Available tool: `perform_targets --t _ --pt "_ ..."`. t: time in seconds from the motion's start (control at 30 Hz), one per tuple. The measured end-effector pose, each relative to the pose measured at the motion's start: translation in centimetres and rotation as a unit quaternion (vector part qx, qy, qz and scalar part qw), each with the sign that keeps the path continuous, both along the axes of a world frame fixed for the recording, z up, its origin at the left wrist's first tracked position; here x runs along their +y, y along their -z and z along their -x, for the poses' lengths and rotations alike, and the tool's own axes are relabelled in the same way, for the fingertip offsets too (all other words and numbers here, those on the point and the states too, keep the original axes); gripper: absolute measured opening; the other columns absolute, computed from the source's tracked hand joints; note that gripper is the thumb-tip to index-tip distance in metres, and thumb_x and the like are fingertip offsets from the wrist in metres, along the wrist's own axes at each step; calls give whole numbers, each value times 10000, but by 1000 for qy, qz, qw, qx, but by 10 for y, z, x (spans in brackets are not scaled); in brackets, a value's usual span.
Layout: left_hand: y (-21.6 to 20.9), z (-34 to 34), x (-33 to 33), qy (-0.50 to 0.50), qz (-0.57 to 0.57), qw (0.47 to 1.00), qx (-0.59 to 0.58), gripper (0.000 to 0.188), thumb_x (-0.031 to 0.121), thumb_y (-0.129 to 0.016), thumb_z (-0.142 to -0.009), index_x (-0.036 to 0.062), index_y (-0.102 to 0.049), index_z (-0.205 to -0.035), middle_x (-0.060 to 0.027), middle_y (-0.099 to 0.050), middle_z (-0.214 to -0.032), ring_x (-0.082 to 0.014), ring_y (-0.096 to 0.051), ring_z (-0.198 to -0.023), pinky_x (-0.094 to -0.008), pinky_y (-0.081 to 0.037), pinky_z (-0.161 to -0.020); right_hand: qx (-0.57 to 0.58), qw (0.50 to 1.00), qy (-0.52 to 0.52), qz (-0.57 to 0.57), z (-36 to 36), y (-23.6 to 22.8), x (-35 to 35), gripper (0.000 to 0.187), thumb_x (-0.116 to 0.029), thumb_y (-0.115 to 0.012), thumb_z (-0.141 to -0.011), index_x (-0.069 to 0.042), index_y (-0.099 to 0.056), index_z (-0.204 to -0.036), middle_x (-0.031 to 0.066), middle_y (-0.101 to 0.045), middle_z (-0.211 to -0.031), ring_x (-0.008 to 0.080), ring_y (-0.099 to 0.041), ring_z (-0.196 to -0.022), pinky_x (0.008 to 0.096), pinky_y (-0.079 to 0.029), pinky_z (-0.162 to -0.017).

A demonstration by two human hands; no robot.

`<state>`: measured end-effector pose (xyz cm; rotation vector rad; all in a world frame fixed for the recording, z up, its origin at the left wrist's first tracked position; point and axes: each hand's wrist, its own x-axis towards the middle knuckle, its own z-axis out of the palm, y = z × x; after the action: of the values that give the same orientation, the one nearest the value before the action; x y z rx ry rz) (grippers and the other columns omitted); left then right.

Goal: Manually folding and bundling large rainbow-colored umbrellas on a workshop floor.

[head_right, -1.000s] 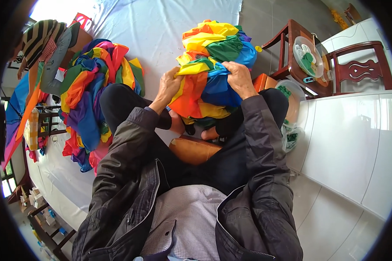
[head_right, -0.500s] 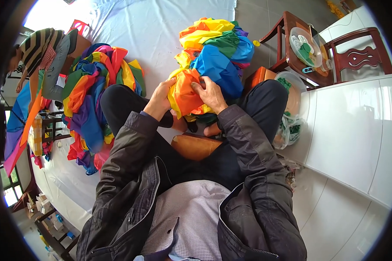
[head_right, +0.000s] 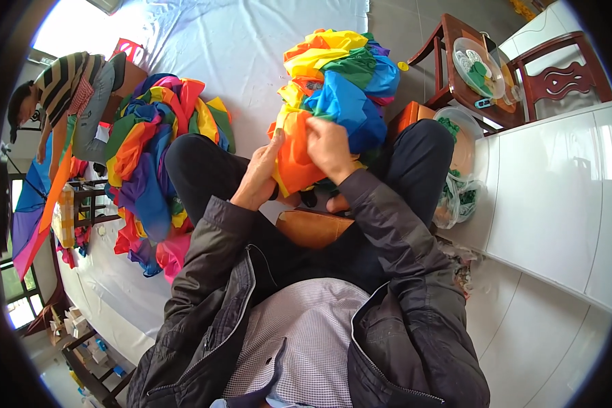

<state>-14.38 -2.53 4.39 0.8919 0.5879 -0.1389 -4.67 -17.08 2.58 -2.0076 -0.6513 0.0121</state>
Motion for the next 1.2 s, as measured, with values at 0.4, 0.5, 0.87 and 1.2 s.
perform_targets --t 0.4,0.5,0.87,1.2 --pt "9 -2 8 -55 244 968 -14 222 109 -708 -934 58 -642 -1140 -53 -711 -1051 -202 -687 -929 -357 -569 -869 -158 985 -52 55 114 -41 0 268 12 -585 -868 31 -643 -1129 183 -667 -1066 379 -663 -917 448 -561 -840" --pt "7 2 9 -81 237 968 -27 246 86 -708 -923 45 -636 -1154 -60 -710 -1058 -211 -695 -951 -382 -578 -900 -137 989 -45 26 96 -42 -20 285 -1 -602 -884 24 -636 -1166 169 -688 -1038 367 -681 -908 434 -568 -834" --pt "15 3 6 -46 245 967 -49 327 46 -693 -921 37 -586 -1230 -104 -692 -1118 -256 -701 -1012 -458 -575 -949 84 996 -16 12 39 -27 -41 191 -62 -679 -882 4 -649 -1059 209 -682 -932 401 -675 -906 433 -538 -756" --pt "14 0 3 -38 165 983 -72 406 -10 -734 -863 42 -581 -1235 -90 -684 -1094 -240 -702 -959 -416 -580 -889 -54 995 -81 8 25 -17 -49 141 -4 -670 -840 25 -624 -970 186 -670 -883 374 -672 -788 381 -532 -696"
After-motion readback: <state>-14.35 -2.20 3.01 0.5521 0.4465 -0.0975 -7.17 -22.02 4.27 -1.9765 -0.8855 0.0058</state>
